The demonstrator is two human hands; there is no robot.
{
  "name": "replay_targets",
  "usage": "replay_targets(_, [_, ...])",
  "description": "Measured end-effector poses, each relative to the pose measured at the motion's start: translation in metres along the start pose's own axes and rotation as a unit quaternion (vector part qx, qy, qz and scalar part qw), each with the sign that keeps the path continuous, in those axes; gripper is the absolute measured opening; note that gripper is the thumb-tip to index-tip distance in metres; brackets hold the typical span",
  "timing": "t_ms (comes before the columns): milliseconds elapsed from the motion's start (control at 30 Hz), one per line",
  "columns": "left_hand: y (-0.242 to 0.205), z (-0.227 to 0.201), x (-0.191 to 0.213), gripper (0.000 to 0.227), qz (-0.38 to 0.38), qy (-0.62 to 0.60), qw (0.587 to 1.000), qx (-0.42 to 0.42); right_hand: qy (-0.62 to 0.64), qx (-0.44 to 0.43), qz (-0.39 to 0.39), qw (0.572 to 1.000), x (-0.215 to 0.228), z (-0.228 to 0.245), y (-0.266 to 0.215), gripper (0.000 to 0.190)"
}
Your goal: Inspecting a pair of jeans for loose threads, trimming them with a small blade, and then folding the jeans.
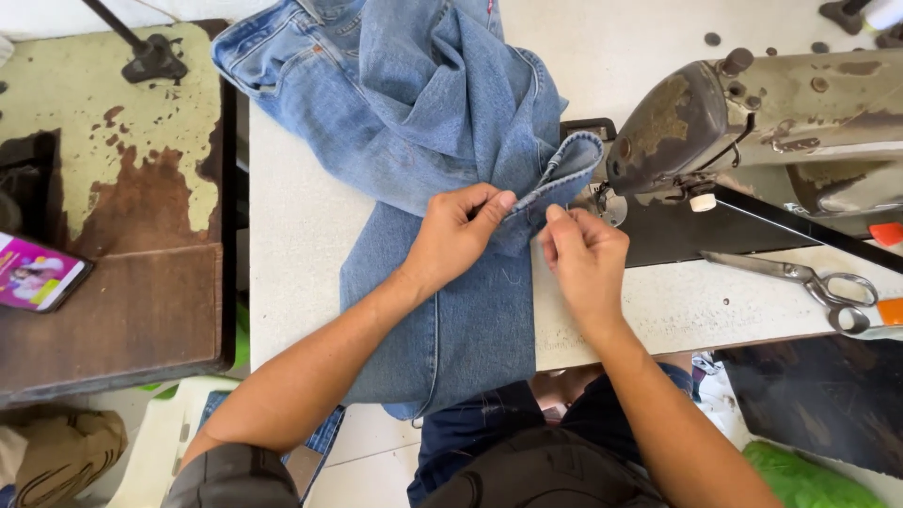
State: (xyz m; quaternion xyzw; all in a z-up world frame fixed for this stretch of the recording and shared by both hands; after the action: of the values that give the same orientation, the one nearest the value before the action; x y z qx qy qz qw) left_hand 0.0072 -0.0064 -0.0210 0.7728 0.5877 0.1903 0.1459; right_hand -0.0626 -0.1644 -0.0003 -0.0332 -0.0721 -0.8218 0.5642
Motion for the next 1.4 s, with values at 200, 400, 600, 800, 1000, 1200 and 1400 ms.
replay_targets(200, [0.001, -0.079, 0.002, 0.025, 0.106, 0.192, 0.956, -0.194, -0.027, -0.132, 0.041, 0.990, 0.006, 0.005, 0.015, 0.052])
replay_targets(400, [-0.030, -0.076, 0.008, 0.008, 0.107, 0.337, 0.886, -0.299, -0.017, -0.180, 0.034, 0.983, 0.005, -0.009, 0.016, 0.030])
replay_targets(600, [-0.076, -0.086, 0.042, 0.024, -0.068, 0.335, 0.905, -0.254, -0.128, -0.183, 0.113, 0.968, 0.037, 0.021, -0.013, 0.044])
replay_targets(800, [-0.131, -0.106, 0.081, 0.031, -0.199, 0.488, 0.845, -0.088, -0.371, 0.184, 0.054, 0.908, 0.153, -0.019, -0.016, 0.027])
replay_targets(1000, [-0.070, -0.078, 0.008, 0.049, -0.131, 0.314, 0.936, 0.086, -0.488, 0.323, -0.028, 0.811, 0.183, -0.056, 0.009, 0.031])
replay_targets(1200, [-0.053, -0.047, 0.004, 0.019, -0.077, 0.451, 0.887, -0.067, -0.155, 0.192, 0.077, 0.966, 0.123, -0.027, -0.014, 0.027])
replay_targets(1400, [-0.131, -0.103, 0.006, 0.030, -0.108, 0.403, 0.900, -0.128, 0.158, -0.315, 0.212, 0.912, 0.051, 0.003, -0.041, 0.043])
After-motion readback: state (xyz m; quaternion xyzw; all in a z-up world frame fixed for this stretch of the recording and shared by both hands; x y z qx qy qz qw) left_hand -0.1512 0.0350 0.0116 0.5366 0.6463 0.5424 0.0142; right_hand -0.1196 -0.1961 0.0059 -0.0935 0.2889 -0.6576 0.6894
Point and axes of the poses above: each hand's wrist, its own y-axis towards the middle knuckle, its own x-axis out of the back of the hand, z = x × y, the point moved 1 cm from there along y, towards the middle knuckle, and after that the axes turned 8 degrees about -x, right-handed, at the moved point
